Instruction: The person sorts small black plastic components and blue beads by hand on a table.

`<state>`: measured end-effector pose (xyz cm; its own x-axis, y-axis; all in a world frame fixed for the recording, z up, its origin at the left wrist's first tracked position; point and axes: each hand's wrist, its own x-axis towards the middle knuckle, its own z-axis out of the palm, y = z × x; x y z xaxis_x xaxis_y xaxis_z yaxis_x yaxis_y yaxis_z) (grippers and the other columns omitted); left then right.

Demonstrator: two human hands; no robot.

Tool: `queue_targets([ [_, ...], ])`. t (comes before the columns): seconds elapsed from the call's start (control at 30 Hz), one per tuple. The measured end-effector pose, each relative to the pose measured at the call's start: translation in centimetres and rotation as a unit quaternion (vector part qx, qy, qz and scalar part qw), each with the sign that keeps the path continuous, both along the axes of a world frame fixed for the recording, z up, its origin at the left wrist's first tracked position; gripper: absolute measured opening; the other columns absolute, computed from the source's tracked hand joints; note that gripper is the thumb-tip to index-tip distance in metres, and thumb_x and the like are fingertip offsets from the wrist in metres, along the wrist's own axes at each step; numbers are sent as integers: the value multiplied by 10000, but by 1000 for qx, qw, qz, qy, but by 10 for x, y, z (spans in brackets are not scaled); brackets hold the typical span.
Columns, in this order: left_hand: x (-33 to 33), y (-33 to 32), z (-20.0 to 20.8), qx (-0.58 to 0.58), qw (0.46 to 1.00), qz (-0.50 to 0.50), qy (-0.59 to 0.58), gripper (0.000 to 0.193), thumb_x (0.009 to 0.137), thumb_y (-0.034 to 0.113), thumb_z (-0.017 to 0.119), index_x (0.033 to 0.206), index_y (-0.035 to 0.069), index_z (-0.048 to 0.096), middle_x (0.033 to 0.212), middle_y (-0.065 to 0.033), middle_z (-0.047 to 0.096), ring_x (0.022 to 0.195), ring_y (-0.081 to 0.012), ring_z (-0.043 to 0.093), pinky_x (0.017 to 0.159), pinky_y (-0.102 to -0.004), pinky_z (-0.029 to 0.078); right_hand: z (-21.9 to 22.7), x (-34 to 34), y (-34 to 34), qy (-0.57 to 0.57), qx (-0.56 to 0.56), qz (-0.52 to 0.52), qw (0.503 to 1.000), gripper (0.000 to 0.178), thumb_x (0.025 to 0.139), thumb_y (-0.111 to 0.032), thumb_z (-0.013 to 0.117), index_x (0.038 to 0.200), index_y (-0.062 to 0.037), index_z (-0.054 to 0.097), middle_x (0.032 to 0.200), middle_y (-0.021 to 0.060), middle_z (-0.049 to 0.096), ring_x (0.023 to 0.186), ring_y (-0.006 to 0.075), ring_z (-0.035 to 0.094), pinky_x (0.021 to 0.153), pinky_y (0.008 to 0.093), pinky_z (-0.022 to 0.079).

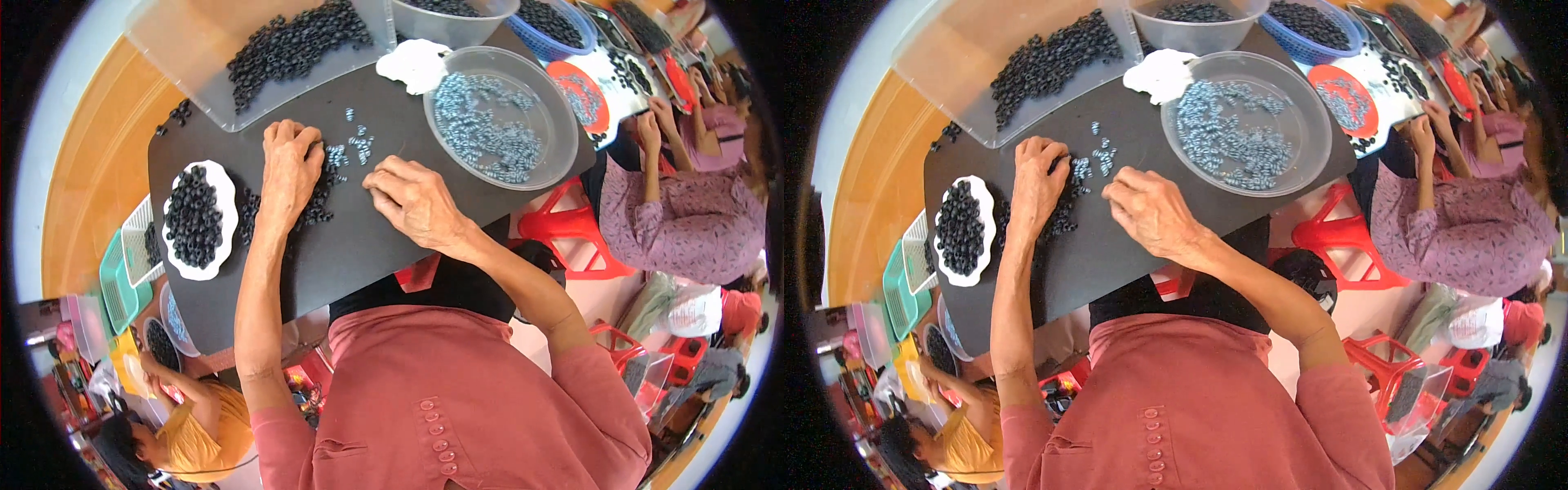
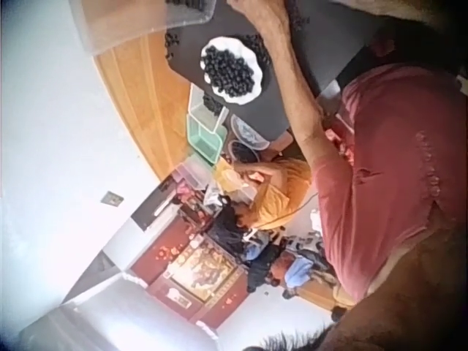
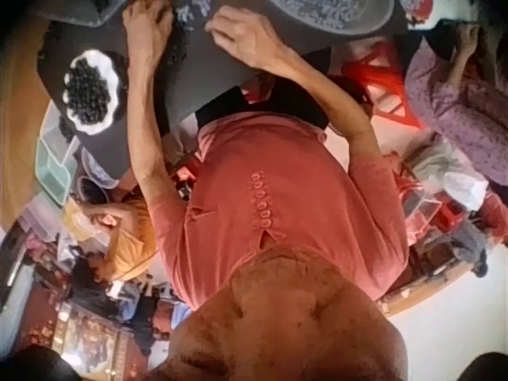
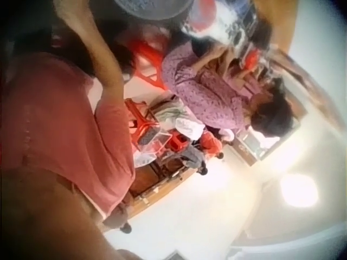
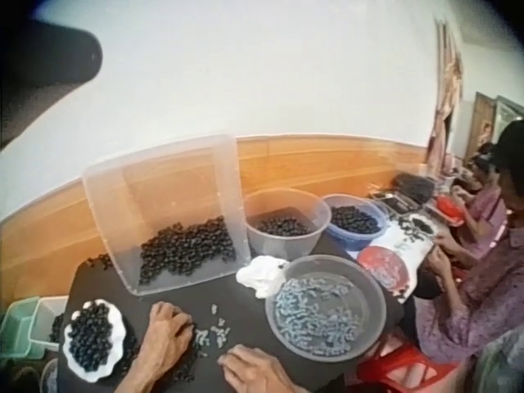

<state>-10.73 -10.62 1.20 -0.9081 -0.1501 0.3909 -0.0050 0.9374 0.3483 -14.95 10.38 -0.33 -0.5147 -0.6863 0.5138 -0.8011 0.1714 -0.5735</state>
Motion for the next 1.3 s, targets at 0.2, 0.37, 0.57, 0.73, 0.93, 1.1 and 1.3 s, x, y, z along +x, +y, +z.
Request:
queue_targets([
  [0.2,4,8,8,-15,999,-23,35,115,792,24,599,896,-16,623,934,-166,597,1009,-349,510,883,-436,419,0,-1,0,-11,-24,19,999,165,748,-8,658,908,-14,620,893,86,573,774,258,602,718,344,497],
  [0.37,39,45,25,323,945,37,19,66,869,21,564,922,-4,597,861,-100,651,791,-194,605,726,-308,476,5,-2,2,-82,-79,11,993,247,762,19,673,1004,10,623,990,107,602,808,237,629,691,313,523],
  [0.57,68,86,3,568,822,13,36,128,906,53,591,1018,-6,609,824,39,601,712,-21,491,625,-178,408,15,1,4,-112,-148,133,974,290,744,42,703,1025,-13,651,925,90,646,725,149,623,625,267,512],
  [0.73,75,89,-7,554,831,23,54,126,910,41,572,1020,-10,605,786,42,564,688,-27,458,609,-190,402,14,3,2,-139,-121,149,972,254,743,44,707,987,-11,663,899,96,658,723,171,641,632,275,519],
  [0.93,74,95,0,474,878,40,44,159,876,25,521,1028,7,566,739,-112,592,650,-107,534,614,-271,463,11,4,2,-86,-93,111,986,207,725,62,704,903,-20,639,859,85,655,699,167,638,614,270,513],
  [1.1,76,97,0,439,897,12,51,141,855,-17,504,995,1,507,750,-170,568,660,-259,596,609,-357,474,12,6,1,-92,-72,130,985,217,700,85,688,876,-20,618,850,74,641,675,133,610,595,247,495],
  [1.3,85,84,6,356,928,-8,107,222,837,-11,551,1058,-11,534,825,-162,591,763,-299,610,693,-368,490,14,5,-3,-82,-71,121,987,244,692,97,666,898,-27,628,858,73,644,691,140,619,598,244,493],
])
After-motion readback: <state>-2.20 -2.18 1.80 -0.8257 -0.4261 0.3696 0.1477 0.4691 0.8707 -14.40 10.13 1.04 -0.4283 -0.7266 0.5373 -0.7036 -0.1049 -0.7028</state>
